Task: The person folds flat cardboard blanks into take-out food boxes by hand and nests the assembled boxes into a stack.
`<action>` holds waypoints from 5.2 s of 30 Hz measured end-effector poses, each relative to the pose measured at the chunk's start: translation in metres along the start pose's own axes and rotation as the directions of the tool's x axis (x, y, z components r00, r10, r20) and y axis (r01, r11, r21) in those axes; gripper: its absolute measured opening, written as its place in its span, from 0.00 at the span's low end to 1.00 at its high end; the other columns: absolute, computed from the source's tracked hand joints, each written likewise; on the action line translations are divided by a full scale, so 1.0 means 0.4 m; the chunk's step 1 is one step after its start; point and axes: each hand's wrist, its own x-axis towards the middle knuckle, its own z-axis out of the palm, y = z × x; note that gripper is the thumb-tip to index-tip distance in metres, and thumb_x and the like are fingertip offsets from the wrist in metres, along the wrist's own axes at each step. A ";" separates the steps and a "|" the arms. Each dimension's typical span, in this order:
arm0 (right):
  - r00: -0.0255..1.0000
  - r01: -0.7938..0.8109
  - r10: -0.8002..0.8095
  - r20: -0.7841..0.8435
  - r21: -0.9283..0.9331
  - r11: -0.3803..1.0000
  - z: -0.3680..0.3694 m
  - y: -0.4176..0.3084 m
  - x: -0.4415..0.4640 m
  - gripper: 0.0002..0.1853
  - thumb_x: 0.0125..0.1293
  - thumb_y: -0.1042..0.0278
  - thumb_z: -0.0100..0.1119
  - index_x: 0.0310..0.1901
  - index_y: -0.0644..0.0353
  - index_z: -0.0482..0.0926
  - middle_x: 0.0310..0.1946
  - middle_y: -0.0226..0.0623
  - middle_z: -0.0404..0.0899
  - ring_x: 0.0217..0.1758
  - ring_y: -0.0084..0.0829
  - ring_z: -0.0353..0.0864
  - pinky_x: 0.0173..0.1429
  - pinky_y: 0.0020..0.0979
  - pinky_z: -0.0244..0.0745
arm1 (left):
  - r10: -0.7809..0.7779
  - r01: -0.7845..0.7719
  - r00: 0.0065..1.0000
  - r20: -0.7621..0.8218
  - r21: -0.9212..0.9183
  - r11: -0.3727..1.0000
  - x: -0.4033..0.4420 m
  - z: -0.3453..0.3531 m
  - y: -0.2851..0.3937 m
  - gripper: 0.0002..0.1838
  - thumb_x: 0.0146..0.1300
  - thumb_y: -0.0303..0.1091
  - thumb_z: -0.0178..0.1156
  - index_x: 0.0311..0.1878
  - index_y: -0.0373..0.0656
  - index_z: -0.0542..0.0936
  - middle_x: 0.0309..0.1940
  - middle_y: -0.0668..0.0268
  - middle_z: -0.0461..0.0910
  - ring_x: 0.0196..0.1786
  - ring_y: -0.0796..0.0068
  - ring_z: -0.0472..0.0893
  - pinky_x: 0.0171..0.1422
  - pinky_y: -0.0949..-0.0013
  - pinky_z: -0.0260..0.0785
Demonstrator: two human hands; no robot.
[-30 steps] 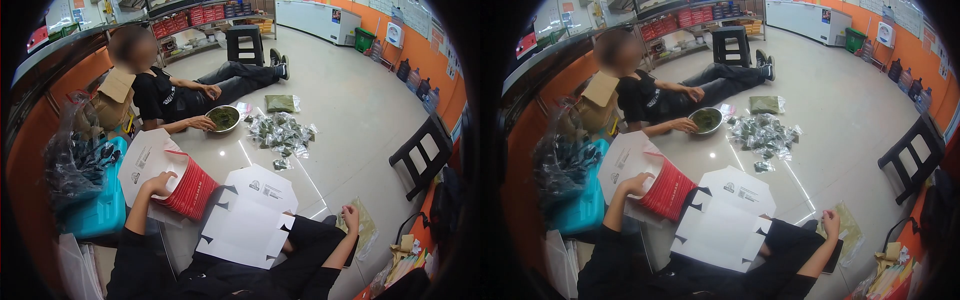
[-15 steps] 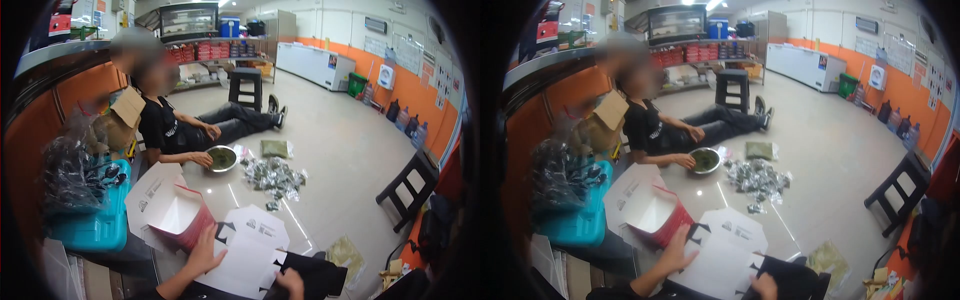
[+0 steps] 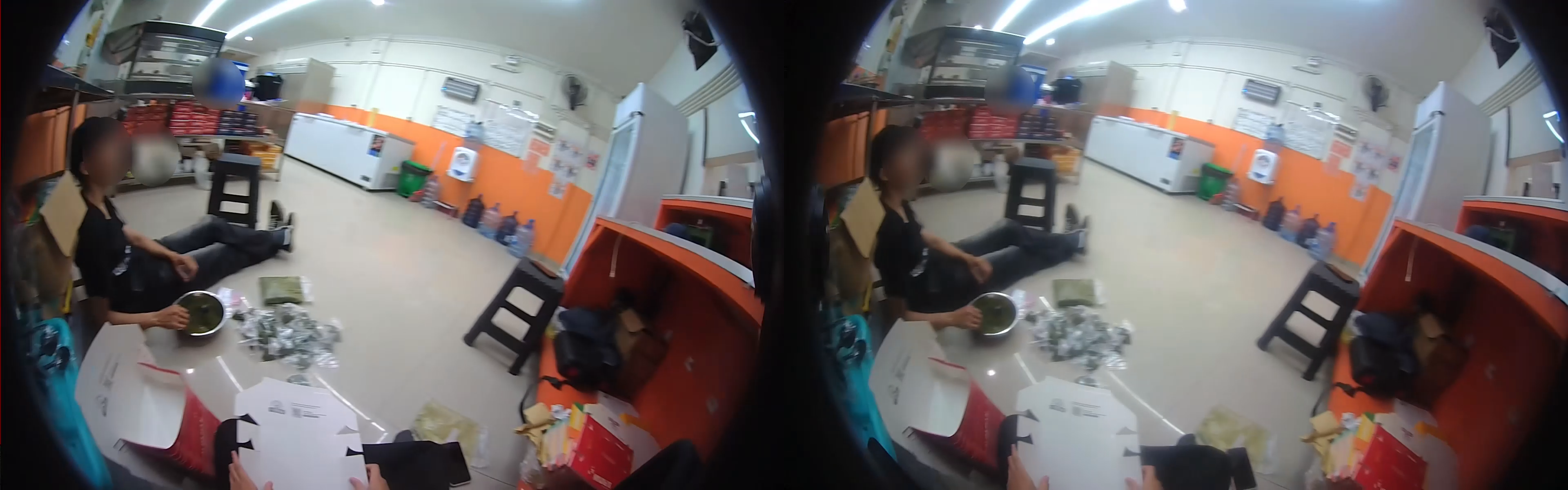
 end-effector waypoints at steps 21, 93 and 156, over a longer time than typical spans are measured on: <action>0.993 -0.005 -0.066 -0.100 -0.586 0.810 -0.134 0.031 -0.093 0.26 0.60 0.63 0.56 0.59 0.62 0.66 0.55 0.53 0.67 0.58 0.48 0.66 0.61 0.41 0.61 | 0.069 -0.040 0.918 0.390 -0.082 0.996 0.013 0.091 0.066 0.50 0.59 0.45 0.57 0.68 0.27 0.35 0.63 0.34 0.48 0.64 0.35 0.53 0.65 0.47 0.54; 0.948 0.302 -0.317 0.001 0.295 0.906 -0.130 -0.231 -0.082 0.19 0.65 0.57 0.54 0.44 0.69 0.73 0.25 0.41 0.75 0.26 0.34 0.74 0.32 0.32 0.71 | 0.259 0.276 0.784 0.565 -0.690 0.669 0.055 -0.176 0.106 0.31 0.60 0.48 0.60 0.58 0.34 0.67 0.47 0.62 0.75 0.48 0.78 0.73 0.53 0.74 0.67; 0.952 0.203 -0.117 -0.283 0.298 0.933 -0.147 -0.125 0.014 0.26 0.72 0.56 0.43 0.16 0.62 0.61 0.12 0.23 0.61 0.18 0.14 0.56 0.21 0.24 0.50 | 0.480 0.232 0.587 0.652 -0.703 0.672 0.020 0.017 0.052 0.30 0.69 0.55 0.41 0.21 0.37 0.66 0.15 0.75 0.59 0.21 0.83 0.59 0.26 0.71 0.56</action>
